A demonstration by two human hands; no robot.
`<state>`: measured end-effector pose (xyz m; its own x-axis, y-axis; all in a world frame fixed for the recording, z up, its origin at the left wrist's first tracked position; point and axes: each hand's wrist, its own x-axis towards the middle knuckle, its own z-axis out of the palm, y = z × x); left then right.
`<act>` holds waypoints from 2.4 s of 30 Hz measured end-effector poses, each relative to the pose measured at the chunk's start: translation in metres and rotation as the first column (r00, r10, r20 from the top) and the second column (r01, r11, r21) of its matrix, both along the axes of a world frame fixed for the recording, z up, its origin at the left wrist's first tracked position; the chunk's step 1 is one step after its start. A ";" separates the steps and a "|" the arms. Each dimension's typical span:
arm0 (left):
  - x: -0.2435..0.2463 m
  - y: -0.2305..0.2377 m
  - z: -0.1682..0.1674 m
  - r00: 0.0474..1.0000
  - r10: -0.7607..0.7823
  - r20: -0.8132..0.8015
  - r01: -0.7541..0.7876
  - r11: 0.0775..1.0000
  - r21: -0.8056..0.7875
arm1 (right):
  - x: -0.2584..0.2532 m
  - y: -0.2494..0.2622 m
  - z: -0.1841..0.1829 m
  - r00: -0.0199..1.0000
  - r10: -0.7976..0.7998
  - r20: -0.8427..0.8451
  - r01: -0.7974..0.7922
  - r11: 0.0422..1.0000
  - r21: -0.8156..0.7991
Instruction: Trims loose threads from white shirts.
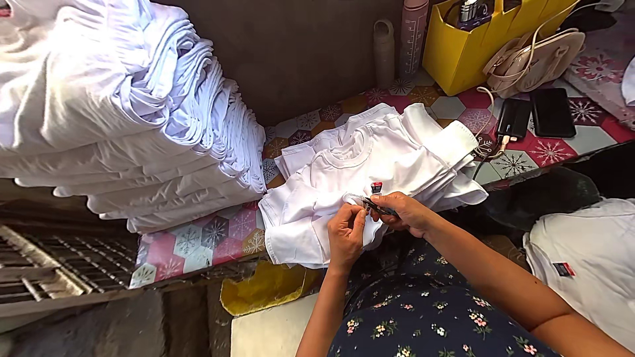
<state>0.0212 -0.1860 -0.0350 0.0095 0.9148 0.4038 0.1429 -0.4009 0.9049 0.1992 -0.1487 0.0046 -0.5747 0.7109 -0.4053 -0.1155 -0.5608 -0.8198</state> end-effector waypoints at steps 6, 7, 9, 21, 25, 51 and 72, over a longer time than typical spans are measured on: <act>-0.002 0.000 -0.006 0.989 0.021 -0.144 -0.004 0.993 0.115 | -0.004 0.002 -0.006 0.999 -0.026 -0.026 0.022 0.988 -0.152; -0.002 0.000 -0.007 0.988 0.027 -0.151 -0.009 0.993 0.118 | -0.005 0.001 -0.006 0.999 -0.033 -0.016 0.030 0.988 -0.154; -0.002 0.000 -0.007 0.990 0.033 -0.134 -0.021 0.995 0.095 | -0.004 -0.002 -0.003 0.997 -0.068 0.025 0.070 0.994 -0.086; -0.049 -0.024 0.015 0.957 0.101 -0.271 -0.146 0.977 -0.152 | -0.020 0.007 -0.021 0.941 -0.328 0.080 0.294 0.913 0.282; -0.154 -0.057 0.034 0.503 0.292 -0.813 -0.696 0.695 -0.181 | -0.017 0.010 -0.016 0.953 -0.297 0.060 0.276 0.933 0.232; 0.021 0.011 0.051 0.628 0.458 0.630 0.081 0.766 -0.637 | -0.018 0.013 -0.050 0.723 -0.689 -0.046 -0.015 -0.083 0.996; 0.017 0.005 0.038 0.741 0.337 0.581 0.027 0.849 -0.527 | -0.002 0.012 -0.040 0.831 -0.554 0.052 0.026 0.132 0.991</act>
